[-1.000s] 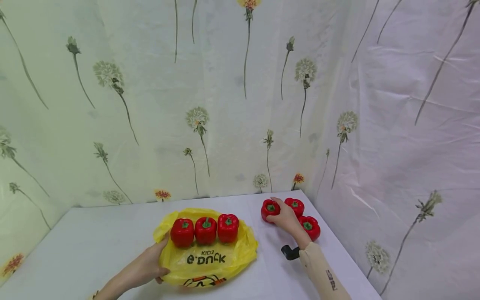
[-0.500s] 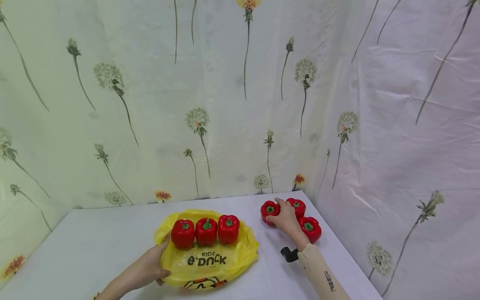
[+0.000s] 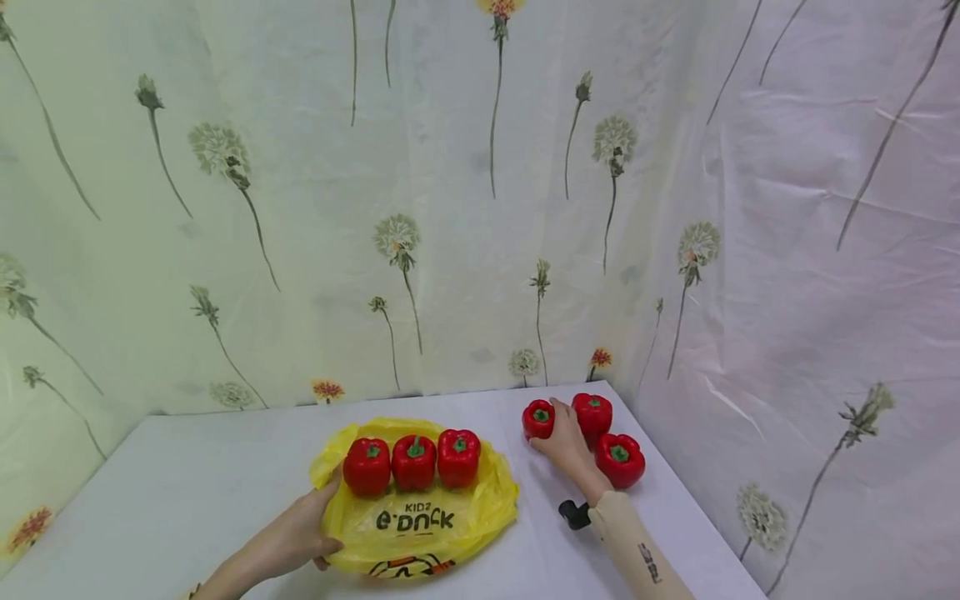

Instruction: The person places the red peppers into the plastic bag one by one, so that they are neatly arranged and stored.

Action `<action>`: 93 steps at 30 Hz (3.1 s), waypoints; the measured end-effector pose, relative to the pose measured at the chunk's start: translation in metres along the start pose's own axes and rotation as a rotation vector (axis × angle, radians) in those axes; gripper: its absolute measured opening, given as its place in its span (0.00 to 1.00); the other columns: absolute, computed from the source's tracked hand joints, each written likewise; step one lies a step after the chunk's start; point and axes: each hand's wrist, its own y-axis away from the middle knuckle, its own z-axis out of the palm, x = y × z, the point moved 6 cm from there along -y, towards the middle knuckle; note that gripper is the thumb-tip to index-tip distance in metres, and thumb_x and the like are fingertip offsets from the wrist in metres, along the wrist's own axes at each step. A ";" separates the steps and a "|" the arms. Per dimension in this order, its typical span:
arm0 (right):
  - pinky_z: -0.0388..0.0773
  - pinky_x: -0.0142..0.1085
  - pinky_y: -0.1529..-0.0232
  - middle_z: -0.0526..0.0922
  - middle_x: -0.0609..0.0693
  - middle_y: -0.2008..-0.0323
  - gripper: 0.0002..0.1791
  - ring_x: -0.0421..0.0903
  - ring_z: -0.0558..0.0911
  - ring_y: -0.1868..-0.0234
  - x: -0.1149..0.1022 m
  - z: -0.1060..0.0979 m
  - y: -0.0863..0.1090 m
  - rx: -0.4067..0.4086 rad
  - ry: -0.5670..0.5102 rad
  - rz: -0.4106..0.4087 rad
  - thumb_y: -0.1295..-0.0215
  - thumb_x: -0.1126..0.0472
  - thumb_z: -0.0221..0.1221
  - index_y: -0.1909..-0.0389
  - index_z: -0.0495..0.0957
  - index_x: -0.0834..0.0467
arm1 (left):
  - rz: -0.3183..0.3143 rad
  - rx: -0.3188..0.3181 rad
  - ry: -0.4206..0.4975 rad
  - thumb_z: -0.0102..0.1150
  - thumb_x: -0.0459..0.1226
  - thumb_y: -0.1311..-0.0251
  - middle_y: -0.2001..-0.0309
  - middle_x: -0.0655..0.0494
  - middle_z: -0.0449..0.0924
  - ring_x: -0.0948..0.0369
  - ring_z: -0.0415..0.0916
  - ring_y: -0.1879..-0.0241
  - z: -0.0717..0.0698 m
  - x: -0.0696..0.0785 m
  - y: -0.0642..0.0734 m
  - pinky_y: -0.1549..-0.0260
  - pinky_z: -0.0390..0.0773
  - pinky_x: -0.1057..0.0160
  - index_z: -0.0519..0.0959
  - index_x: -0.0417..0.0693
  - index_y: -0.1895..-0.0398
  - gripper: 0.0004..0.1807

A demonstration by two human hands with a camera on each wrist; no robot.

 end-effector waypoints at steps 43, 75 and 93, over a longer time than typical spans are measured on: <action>0.80 0.53 0.49 0.72 0.63 0.39 0.46 0.61 0.72 0.41 0.007 0.016 0.005 -0.038 -0.042 0.070 0.52 0.53 0.72 0.35 0.61 0.62 | 0.019 -0.005 0.003 0.69 0.20 0.59 0.34 0.25 0.58 0.59 0.77 0.77 0.000 0.001 0.001 0.83 0.82 0.59 0.42 0.35 0.25 0.59; 0.79 0.54 0.47 0.70 0.64 0.37 0.49 0.62 0.71 0.40 0.011 0.018 0.001 -0.059 -0.060 0.080 0.54 0.49 0.73 0.33 0.60 0.62 | 0.022 0.002 -0.004 0.69 0.21 0.58 0.34 0.26 0.59 0.59 0.77 0.76 0.000 0.002 0.003 0.83 0.82 0.60 0.42 0.38 0.24 0.60; 0.80 0.53 0.49 0.70 0.63 0.37 0.50 0.62 0.71 0.40 0.002 0.008 0.006 -0.077 -0.081 0.057 0.53 0.50 0.73 0.33 0.59 0.62 | 0.017 -0.003 0.002 0.69 0.20 0.58 0.35 0.27 0.60 0.59 0.77 0.75 0.000 0.003 0.003 0.83 0.82 0.60 0.42 0.37 0.24 0.59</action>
